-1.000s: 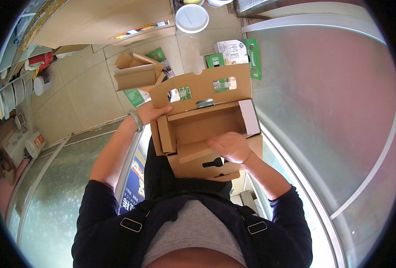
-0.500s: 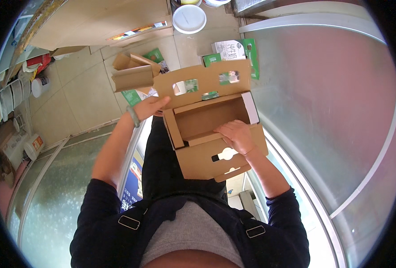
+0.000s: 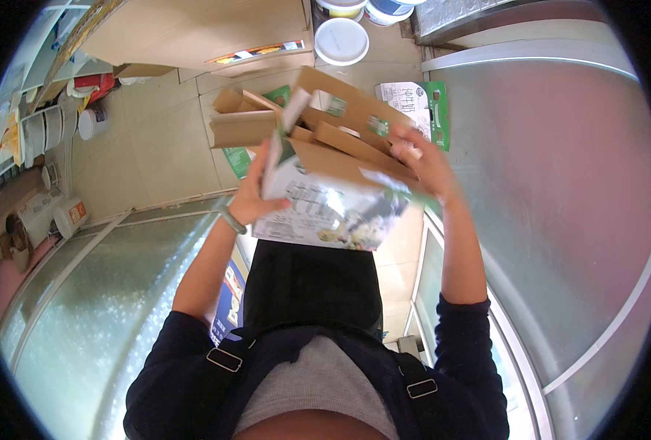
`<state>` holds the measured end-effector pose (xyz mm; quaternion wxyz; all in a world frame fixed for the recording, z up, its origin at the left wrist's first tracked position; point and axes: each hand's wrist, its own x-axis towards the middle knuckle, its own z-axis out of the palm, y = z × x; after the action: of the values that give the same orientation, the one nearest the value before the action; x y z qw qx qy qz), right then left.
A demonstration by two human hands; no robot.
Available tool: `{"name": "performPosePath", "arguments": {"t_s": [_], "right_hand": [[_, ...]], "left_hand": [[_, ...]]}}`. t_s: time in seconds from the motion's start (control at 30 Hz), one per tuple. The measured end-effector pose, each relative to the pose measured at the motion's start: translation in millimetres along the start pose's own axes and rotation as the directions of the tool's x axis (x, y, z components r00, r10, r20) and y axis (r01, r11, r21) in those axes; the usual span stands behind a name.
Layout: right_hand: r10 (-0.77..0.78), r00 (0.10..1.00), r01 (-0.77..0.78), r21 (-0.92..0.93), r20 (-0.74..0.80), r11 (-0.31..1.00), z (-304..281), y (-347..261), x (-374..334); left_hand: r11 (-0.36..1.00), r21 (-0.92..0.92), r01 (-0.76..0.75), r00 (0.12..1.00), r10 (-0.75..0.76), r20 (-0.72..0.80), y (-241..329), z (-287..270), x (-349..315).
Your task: The person assembles flat-packed cardboard boxes by folding and interlocking tabs. They handle multiple boxes one at a time, folding sides and locking flaps to form rectangular containers.
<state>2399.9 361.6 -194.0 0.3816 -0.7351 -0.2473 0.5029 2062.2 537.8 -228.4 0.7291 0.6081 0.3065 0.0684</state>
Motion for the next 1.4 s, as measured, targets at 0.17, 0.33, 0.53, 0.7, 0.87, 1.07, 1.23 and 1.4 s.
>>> {"name": "performPosePath", "arguments": {"t_s": [0.17, 0.33, 0.53, 0.7, 0.87, 1.07, 1.23, 1.4], "right_hand": [[-0.007, 0.907, 0.046, 0.082, -0.422, 0.996, -2, 27, -17], [-0.155, 0.977, 0.189, 0.257, -0.148, 0.948, 59, 21, -89], [-0.302, 0.806, 0.262, -0.150, -0.509, 0.953, 54, -91, -116], [-0.450, 0.821, 0.568, 0.425, -0.352, 0.704, 56, -138, -173], [-0.594, 0.713, 0.700, 0.422, -0.372, 0.576, 24, -181, -201], [-0.681, 0.612, 0.781, 0.438, -0.401, 0.445, 14, -239, -217], [-0.667, 0.579, 0.805, 0.456, -0.469, 0.379, 13, -265, -214], [-0.659, 0.457, 0.889, 0.309, -0.597, 0.337, 17, -300, -197]], "left_hand": [[0.794, -0.576, 0.193, 0.933, -0.330, -0.142, -15, -12, -63], [0.350, -0.929, 0.119, 0.855, -0.513, -0.083, -4, 17, -98], [0.434, -0.899, -0.062, 0.939, -0.280, -0.200, 75, 54, -111], [0.562, -0.794, -0.231, 0.936, -0.094, -0.339, 143, 103, -126], [0.635, -0.683, -0.362, 0.917, 0.110, -0.384, 213, 144, -143], [0.572, -0.688, -0.447, 0.895, 0.293, -0.337, 263, 145, -142], [0.543, -0.602, -0.585, 0.810, 0.430, -0.399, 271, 140, -128], [0.460, -0.590, -0.664, 0.738, 0.528, -0.420, 271, 129, -108]]}}
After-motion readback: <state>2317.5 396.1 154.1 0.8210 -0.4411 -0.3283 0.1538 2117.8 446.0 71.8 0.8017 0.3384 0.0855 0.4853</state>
